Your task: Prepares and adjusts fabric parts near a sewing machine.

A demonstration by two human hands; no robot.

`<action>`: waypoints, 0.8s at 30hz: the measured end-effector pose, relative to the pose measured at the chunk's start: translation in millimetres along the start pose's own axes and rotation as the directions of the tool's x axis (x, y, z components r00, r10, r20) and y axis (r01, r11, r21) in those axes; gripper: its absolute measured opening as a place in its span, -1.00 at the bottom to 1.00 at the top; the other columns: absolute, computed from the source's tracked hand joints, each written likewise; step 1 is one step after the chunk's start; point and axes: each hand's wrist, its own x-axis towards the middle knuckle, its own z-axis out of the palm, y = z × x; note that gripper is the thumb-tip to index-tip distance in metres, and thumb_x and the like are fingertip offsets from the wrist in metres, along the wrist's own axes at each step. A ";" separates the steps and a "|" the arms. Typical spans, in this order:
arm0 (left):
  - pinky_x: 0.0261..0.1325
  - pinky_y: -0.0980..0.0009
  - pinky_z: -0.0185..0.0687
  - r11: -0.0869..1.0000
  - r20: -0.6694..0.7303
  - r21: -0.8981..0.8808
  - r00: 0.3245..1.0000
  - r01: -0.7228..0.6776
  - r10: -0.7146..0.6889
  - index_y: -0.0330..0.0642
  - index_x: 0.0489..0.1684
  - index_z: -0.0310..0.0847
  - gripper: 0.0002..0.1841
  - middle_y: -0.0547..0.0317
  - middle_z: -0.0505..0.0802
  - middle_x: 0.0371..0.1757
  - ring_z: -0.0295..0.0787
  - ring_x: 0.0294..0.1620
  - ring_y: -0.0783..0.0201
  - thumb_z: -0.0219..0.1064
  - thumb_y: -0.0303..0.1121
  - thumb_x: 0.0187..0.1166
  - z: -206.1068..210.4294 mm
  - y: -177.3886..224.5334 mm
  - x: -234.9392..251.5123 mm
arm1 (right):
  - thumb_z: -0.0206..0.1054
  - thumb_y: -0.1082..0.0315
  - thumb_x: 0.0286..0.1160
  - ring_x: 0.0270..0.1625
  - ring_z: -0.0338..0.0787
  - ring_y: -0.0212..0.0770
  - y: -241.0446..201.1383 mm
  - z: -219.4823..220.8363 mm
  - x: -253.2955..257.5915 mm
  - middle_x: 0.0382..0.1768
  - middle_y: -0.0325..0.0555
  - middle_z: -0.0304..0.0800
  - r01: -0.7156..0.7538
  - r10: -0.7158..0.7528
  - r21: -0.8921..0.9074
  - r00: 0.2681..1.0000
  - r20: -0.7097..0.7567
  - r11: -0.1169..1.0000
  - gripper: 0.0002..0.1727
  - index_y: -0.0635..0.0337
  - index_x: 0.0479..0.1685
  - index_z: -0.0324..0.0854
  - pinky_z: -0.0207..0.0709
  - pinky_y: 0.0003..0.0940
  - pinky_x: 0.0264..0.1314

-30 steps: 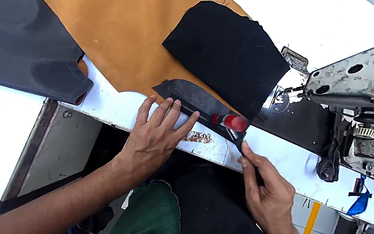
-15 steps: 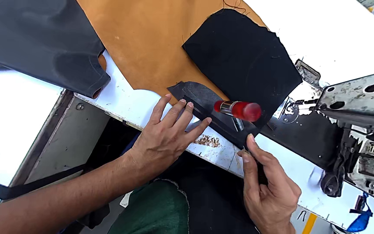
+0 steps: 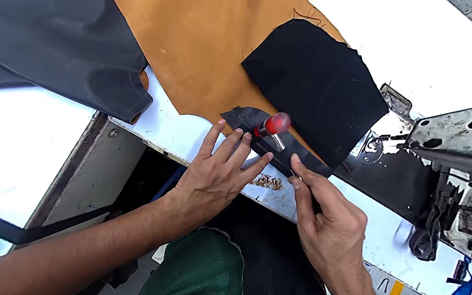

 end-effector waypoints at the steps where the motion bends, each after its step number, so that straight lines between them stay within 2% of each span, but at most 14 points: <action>1: 0.78 -0.38 -0.11 1.000 -0.001 0.004 1.000 0.001 -0.001 0.25 0.75 0.41 -0.40 -0.24 0.65 0.52 0.44 0.65 -0.25 0.17 -0.45 0.69 0.1 -0.7 0.9 | 0.20 0.39 0.70 -0.21 0.81 -0.41 -0.8 0.9 2.4 -0.01 -0.17 0.89 0.014 -0.014 0.016 1.000 -0.022 1.000 -0.58 0.04 0.47 0.70 0.69 -0.47 -0.30; 3: 0.78 -0.39 -0.11 1.000 -0.003 0.007 1.000 0.006 -0.006 0.26 0.74 0.42 -0.40 -0.24 0.65 0.53 0.44 0.65 -0.25 0.18 -0.45 0.68 0.7 -1.1 0.5 | 0.20 0.39 0.69 -0.27 0.76 -0.40 -0.8 5.0 4.0 -0.05 -0.17 0.87 0.027 -0.026 0.009 1.000 -0.017 1.000 -0.58 0.04 0.46 0.71 0.63 -0.45 -0.37; 6: 0.76 -0.41 -0.09 1.000 -0.021 -0.012 1.000 0.021 -0.021 0.29 0.72 0.45 -0.40 -0.23 0.65 0.53 0.45 0.65 -0.25 0.19 -0.46 0.66 1.9 0.4 0.4 | 0.20 0.34 0.69 -0.24 0.79 -0.43 -0.9 1.7 9.3 0.00 -0.25 0.89 0.008 -0.007 -0.030 1.000 0.025 1.000 -0.58 -0.06 0.47 0.72 0.66 -0.45 -0.36; 9: 0.71 -0.46 -0.04 0.999 -0.042 -0.013 0.998 0.044 -0.044 0.35 0.68 0.48 -0.37 -0.21 0.64 0.50 0.44 0.64 -0.24 0.28 -0.45 0.59 3.4 0.2 -0.2 | 0.20 0.36 0.70 -0.19 0.81 -0.40 -4.5 6.0 10.3 0.01 -0.19 0.89 0.037 -0.036 0.013 0.999 -0.021 0.999 -0.58 -0.01 0.46 0.72 0.69 -0.45 -0.30; 12: 0.72 -0.49 -0.09 0.999 -0.042 -0.002 0.998 0.052 -0.052 0.34 0.66 0.51 -0.40 -0.23 0.64 0.48 0.43 0.64 -0.24 0.26 -0.46 0.62 3.6 1.9 -2.0 | 0.18 0.34 0.69 -0.26 0.78 -0.41 -6.0 10.6 13.0 -0.04 -0.26 0.88 0.029 -0.028 -0.019 0.999 0.020 0.999 -0.57 -0.08 0.47 0.71 0.64 -0.42 -0.39; 15: 0.74 -0.49 -0.11 0.999 -0.051 0.009 0.998 0.036 -0.035 0.35 0.67 0.50 -0.39 -0.22 0.67 0.45 0.48 0.62 -0.22 0.25 -0.47 0.63 3.2 -1.2 -0.4 | 0.18 0.34 0.70 -0.24 0.80 -0.38 -8.2 13.9 17.4 0.00 -0.24 0.88 0.040 -0.040 -0.020 0.999 0.008 0.999 -0.56 -0.08 0.49 0.71 0.66 -0.40 -0.38; 16: 0.75 -0.45 -0.08 0.999 -0.064 -0.026 0.997 0.031 -0.033 0.35 0.63 0.54 -0.40 -0.19 0.70 0.42 0.53 0.59 -0.18 0.25 -0.49 0.61 2.6 -4.0 -0.4 | 0.17 0.33 0.69 -0.24 0.81 -0.38 -6.6 15.6 15.3 0.00 -0.25 0.88 0.036 -0.035 -0.023 0.999 0.013 0.999 -0.56 -0.11 0.49 0.70 0.67 -0.39 -0.38; 18: 0.78 -0.40 -0.02 0.972 -0.101 -0.229 0.992 0.053 -0.078 0.24 0.52 0.65 -0.41 -0.10 0.76 0.35 0.63 0.50 -0.07 0.24 -0.58 0.53 -3.1 -12.5 -2.3 | 0.19 0.32 0.69 -0.23 0.81 -0.40 1.6 9.6 1.7 -0.02 -0.28 0.89 -0.010 0.010 0.022 1.000 -0.009 1.000 -0.58 -0.11 0.45 0.73 0.70 -0.39 -0.34; 19: 0.80 -0.35 0.02 0.938 -0.127 -0.333 0.982 0.093 -0.142 0.14 0.47 0.70 -0.45 -0.04 0.79 0.34 0.66 0.50 0.00 0.19 -0.60 0.53 -8.9 -19.5 -3.5 | 0.21 0.33 0.69 -0.18 0.85 -0.40 10.6 3.0 -9.2 0.00 -0.24 0.91 -0.029 0.032 0.058 0.998 -0.049 0.998 -0.62 -0.04 0.39 0.77 0.75 -0.39 -0.24; 21: 0.72 -0.15 0.34 0.885 -0.209 -0.432 0.934 0.177 -0.289 -0.09 0.34 0.76 -0.59 0.03 0.84 0.28 0.74 0.41 0.08 0.15 -0.56 0.61 -20.9 -33.0 -5.3 | 0.21 0.40 0.71 0.02 0.89 -0.32 36.0 -18.8 -45.4 0.09 -0.02 0.91 -0.062 0.076 0.104 0.988 -0.135 0.993 -0.67 0.25 0.29 0.76 0.79 -0.39 0.10; 23: 0.40 0.13 0.68 0.870 -0.264 -0.433 0.890 0.237 -0.373 -0.19 0.27 0.77 -0.69 0.04 0.87 0.20 0.81 0.27 0.15 0.21 -0.48 0.68 -27.1 -44.8 -0.8 | 0.15 0.47 0.73 0.11 0.87 -0.18 67.9 -46.6 -87.5 0.11 0.24 0.86 -0.139 0.131 -0.021 0.968 -0.215 0.990 -0.67 0.48 0.27 0.68 0.70 -0.35 0.25; 24: 0.29 0.26 0.75 0.868 -0.261 -0.435 0.889 0.240 -0.377 -0.20 0.28 0.76 -0.70 0.05 0.87 0.18 0.82 0.20 0.22 0.23 -0.45 0.70 -27.5 -50.0 4.1 | 0.13 0.49 0.74 0.16 0.85 -0.10 84.5 -61.5 -105.7 0.14 0.31 0.83 -0.197 0.166 -0.114 0.958 -0.236 0.974 -0.67 0.55 0.27 0.64 0.65 -0.32 0.31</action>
